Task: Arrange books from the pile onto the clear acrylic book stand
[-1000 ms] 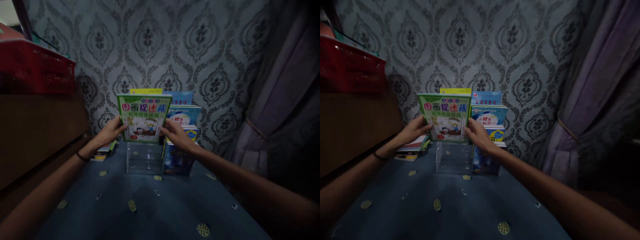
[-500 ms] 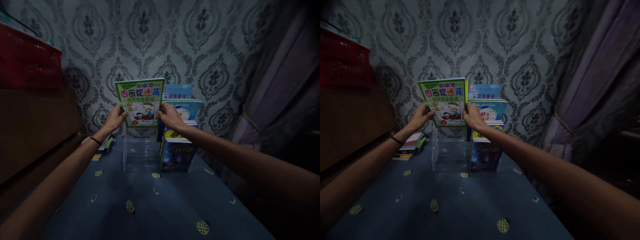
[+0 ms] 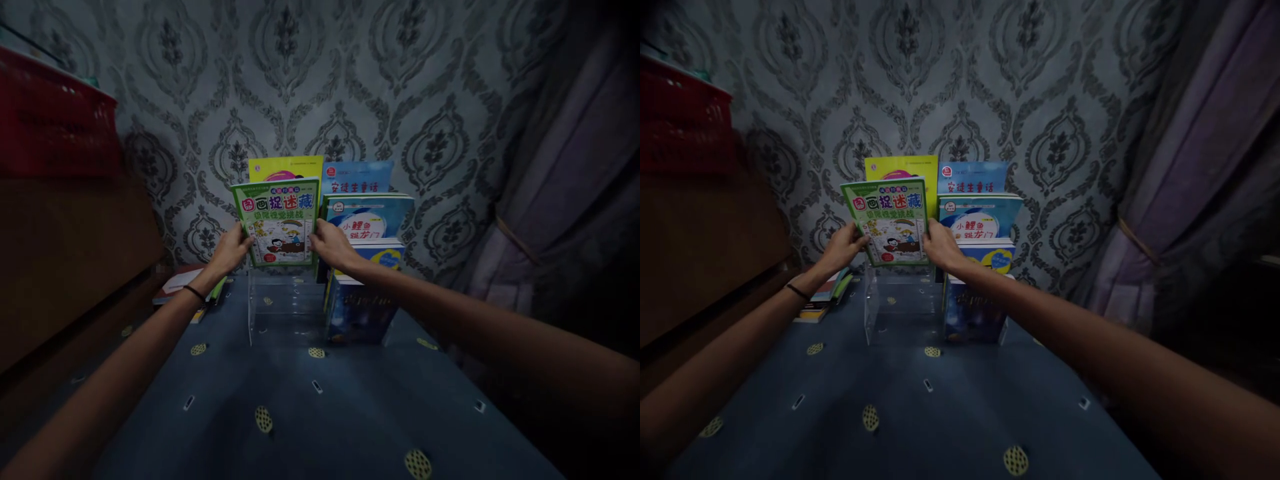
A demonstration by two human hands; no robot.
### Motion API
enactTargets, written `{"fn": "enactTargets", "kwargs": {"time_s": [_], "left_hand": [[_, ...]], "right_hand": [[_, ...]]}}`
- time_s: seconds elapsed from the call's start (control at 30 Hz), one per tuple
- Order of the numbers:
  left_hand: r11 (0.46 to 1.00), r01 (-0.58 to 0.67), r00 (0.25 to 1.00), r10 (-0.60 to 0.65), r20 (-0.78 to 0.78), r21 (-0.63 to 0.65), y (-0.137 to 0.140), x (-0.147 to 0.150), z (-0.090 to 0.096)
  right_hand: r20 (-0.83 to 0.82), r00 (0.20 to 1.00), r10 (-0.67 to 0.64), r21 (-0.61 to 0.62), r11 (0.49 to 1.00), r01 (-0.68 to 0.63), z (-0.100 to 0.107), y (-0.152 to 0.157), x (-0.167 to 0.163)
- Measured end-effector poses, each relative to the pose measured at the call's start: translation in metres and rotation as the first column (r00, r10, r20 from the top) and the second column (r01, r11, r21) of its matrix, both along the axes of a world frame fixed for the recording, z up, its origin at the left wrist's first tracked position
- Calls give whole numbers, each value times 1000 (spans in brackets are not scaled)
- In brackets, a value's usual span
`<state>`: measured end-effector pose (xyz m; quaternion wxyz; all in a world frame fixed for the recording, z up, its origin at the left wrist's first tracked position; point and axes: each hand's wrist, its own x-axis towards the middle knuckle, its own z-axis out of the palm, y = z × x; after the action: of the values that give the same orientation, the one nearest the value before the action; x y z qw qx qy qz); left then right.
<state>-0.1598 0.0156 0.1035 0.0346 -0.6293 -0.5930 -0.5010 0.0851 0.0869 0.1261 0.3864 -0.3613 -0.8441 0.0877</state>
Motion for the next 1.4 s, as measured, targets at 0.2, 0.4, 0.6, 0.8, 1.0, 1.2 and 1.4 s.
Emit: {"fn": "enactTargets", "kwargs": {"time_s": [0.2, 0.4, 0.6, 0.8, 1.0, 1.2, 1.4], "left_hand": [[977, -210, 953, 198, -229, -29, -10, 6, 4], [985, -173, 958, 170, -232, 10, -11, 8, 5], [974, -228, 949, 220, -227, -7, -6, 11, 3], [957, -288, 932, 275, -237, -20, -3, 16, 3], [935, -353, 911, 337, -238, -26, 3, 21, 3], [934, -358, 907, 343, -244, -18, 5, 20, 5], [951, -309, 926, 301, -226, 0, 7, 19, 5]], "right_hand": [[53, 997, -53, -19, 998, 54, -1, 1, -1], [52, 997, -57, -22, 998, 58, -5, 1, -1], [-71, 997, 31, 78, 997, -26, -21, -7, -5], [-135, 986, 98, 217, 974, -67, -44, -14, -7], [-109, 985, 133, 280, 955, -98, -56, -18, 0], [-66, 983, 174, 237, 959, -154, -68, -13, 3], [-3, 979, 202, 164, 966, -198, -80, -8, 4]]}}
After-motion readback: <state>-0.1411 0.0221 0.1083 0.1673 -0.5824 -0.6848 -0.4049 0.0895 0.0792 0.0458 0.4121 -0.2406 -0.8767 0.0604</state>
